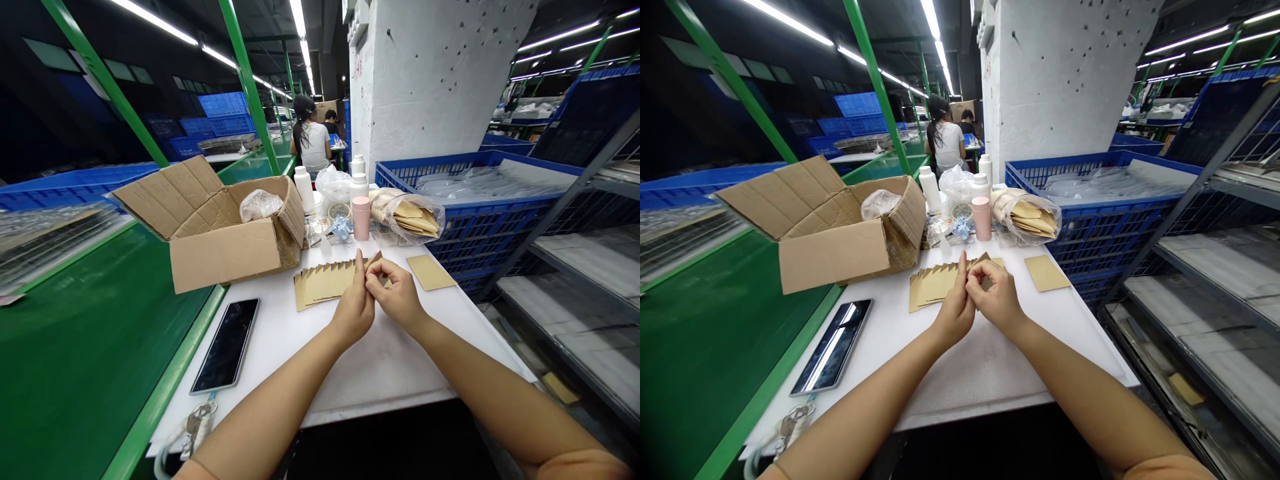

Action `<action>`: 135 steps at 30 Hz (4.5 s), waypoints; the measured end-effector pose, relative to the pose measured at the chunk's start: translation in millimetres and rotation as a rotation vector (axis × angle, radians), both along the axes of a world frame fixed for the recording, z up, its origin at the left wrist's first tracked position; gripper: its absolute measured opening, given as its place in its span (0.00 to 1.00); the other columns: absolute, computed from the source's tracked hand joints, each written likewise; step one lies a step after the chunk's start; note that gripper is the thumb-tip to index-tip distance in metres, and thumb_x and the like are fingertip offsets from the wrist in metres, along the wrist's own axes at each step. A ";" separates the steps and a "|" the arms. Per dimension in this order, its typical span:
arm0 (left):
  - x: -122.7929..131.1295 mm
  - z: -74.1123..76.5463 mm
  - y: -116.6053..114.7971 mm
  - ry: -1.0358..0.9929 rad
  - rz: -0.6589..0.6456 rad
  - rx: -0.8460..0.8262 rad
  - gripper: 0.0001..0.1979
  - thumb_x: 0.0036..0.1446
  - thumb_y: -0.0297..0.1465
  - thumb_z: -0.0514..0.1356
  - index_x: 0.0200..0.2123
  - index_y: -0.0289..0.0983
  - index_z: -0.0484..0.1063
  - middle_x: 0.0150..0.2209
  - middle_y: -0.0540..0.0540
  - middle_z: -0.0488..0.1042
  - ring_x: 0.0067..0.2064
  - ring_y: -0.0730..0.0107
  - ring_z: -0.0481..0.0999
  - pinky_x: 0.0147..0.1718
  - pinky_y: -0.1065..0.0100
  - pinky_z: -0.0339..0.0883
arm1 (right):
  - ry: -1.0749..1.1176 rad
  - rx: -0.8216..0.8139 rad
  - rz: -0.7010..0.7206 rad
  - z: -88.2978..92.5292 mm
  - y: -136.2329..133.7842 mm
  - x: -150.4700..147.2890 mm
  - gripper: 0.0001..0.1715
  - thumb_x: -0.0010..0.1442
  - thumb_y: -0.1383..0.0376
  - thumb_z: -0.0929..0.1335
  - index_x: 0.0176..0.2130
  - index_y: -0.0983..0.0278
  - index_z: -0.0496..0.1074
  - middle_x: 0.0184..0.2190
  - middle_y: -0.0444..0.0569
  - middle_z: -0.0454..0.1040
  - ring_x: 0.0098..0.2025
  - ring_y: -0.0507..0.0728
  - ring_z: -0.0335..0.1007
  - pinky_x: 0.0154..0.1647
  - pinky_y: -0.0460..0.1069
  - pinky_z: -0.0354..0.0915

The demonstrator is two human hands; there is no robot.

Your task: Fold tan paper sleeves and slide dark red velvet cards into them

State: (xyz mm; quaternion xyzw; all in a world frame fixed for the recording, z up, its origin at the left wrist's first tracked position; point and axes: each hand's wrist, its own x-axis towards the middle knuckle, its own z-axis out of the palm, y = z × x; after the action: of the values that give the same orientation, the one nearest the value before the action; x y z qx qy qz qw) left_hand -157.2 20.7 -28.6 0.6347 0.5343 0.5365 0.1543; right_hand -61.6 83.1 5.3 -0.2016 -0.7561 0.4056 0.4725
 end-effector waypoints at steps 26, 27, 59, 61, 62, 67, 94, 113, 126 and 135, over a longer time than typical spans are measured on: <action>-3.9 0.9 1.3 0.034 -0.002 0.055 0.36 0.62 0.24 0.46 0.64 0.41 0.23 0.64 0.38 0.48 0.62 0.62 0.56 0.59 0.54 0.52 | -0.025 -0.023 -0.030 -1.3 1.0 1.4 0.04 0.50 0.67 0.66 0.26 0.63 0.72 0.26 0.45 0.74 0.31 0.54 0.69 0.37 0.49 0.65; -3.8 1.2 1.1 0.048 0.003 0.052 0.36 0.62 0.23 0.46 0.64 0.41 0.23 0.64 0.38 0.48 0.62 0.62 0.56 0.59 0.54 0.52 | -0.028 -0.024 -0.033 -1.2 1.1 1.5 0.04 0.50 0.67 0.66 0.26 0.63 0.72 0.26 0.45 0.74 0.31 0.54 0.69 0.37 0.49 0.65; -0.3 8.8 3.3 -0.289 0.081 0.007 0.19 0.61 0.28 0.50 0.55 0.37 0.63 0.56 0.44 0.67 0.58 0.61 0.64 0.58 0.56 0.56 | -0.057 -0.084 -0.142 -3.2 10.5 -1.6 0.06 0.47 0.69 0.64 0.21 0.62 0.64 0.19 0.39 0.60 0.23 0.49 0.56 0.25 0.45 0.55; -0.8 9.4 3.6 -0.286 0.087 0.000 0.19 0.60 0.28 0.50 0.55 0.37 0.64 0.55 0.44 0.67 0.57 0.61 0.64 0.58 0.55 0.55 | -0.058 -0.043 -0.142 -1.5 10.0 -0.6 0.06 0.48 0.69 0.64 0.21 0.62 0.64 0.19 0.39 0.61 0.23 0.50 0.57 0.25 0.45 0.56; -0.9 9.3 3.6 -0.281 0.089 -0.001 0.19 0.61 0.28 0.50 0.55 0.37 0.64 0.55 0.44 0.67 0.57 0.60 0.64 0.58 0.55 0.55 | -0.059 -0.025 -0.130 -0.7 9.4 -0.1 0.06 0.49 0.68 0.64 0.22 0.62 0.65 0.20 0.40 0.62 0.24 0.50 0.58 0.26 0.46 0.57; -0.3 6.3 3.3 -0.262 0.070 -0.001 0.19 0.62 0.31 0.50 0.56 0.37 0.62 0.56 0.42 0.66 0.57 0.59 0.65 0.57 0.55 0.58 | -0.075 0.017 -0.114 -0.5 6.7 0.0 0.07 0.52 0.62 0.67 0.26 0.62 0.68 0.24 0.43 0.68 0.26 0.51 0.61 0.29 0.47 0.59; -9.1 14.4 4.8 -0.551 -0.003 -0.097 0.15 0.56 0.36 0.57 0.46 0.36 0.65 0.40 0.44 0.76 0.40 0.64 0.75 0.38 0.67 0.66 | -0.143 0.075 -0.238 -6.4 23.9 -2.0 0.10 0.45 0.62 0.70 0.32 0.60 0.70 0.40 0.47 0.70 0.45 0.60 0.65 0.48 0.55 0.57; -31.4 -2.1 17.1 -0.438 0.205 -0.217 0.17 0.51 0.22 0.49 0.45 0.35 0.63 0.44 0.40 0.74 0.45 0.64 0.75 0.44 0.60 0.67 | -0.052 -0.389 -0.170 -46.1 91.3 -2.0 0.25 0.44 0.62 0.68 0.42 0.60 0.58 0.27 0.42 0.73 0.28 0.55 0.72 0.30 0.49 0.67; -15.9 -11.4 7.4 0.689 -0.008 -0.421 0.29 0.53 0.23 0.49 0.60 0.28 0.55 0.62 0.36 0.54 0.63 0.57 0.53 0.61 0.54 0.47 | -0.446 -0.198 -0.440 -78.5 131.3 -10.6 0.09 0.43 0.65 0.67 0.30 0.64 0.69 0.25 0.46 0.72 0.29 0.55 0.68 0.32 0.48 0.62; -14.9 -12.0 7.8 0.711 -0.033 -0.456 0.30 0.53 0.24 0.50 0.61 0.27 0.53 0.63 0.36 0.53 0.63 0.59 0.53 0.61 0.59 0.47 | -0.577 -0.080 -0.463 -82.8 132.3 -18.8 0.10 0.48 0.65 0.65 0.34 0.65 0.70 0.30 0.48 0.74 0.33 0.55 0.69 0.37 0.48 0.62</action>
State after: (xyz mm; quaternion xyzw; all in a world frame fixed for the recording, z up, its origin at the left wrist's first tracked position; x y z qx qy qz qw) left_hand -172.1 28.5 -40.6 0.7384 0.6490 0.1495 0.1056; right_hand -80.3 215.4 -77.5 -0.4918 -0.7758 0.2438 0.3111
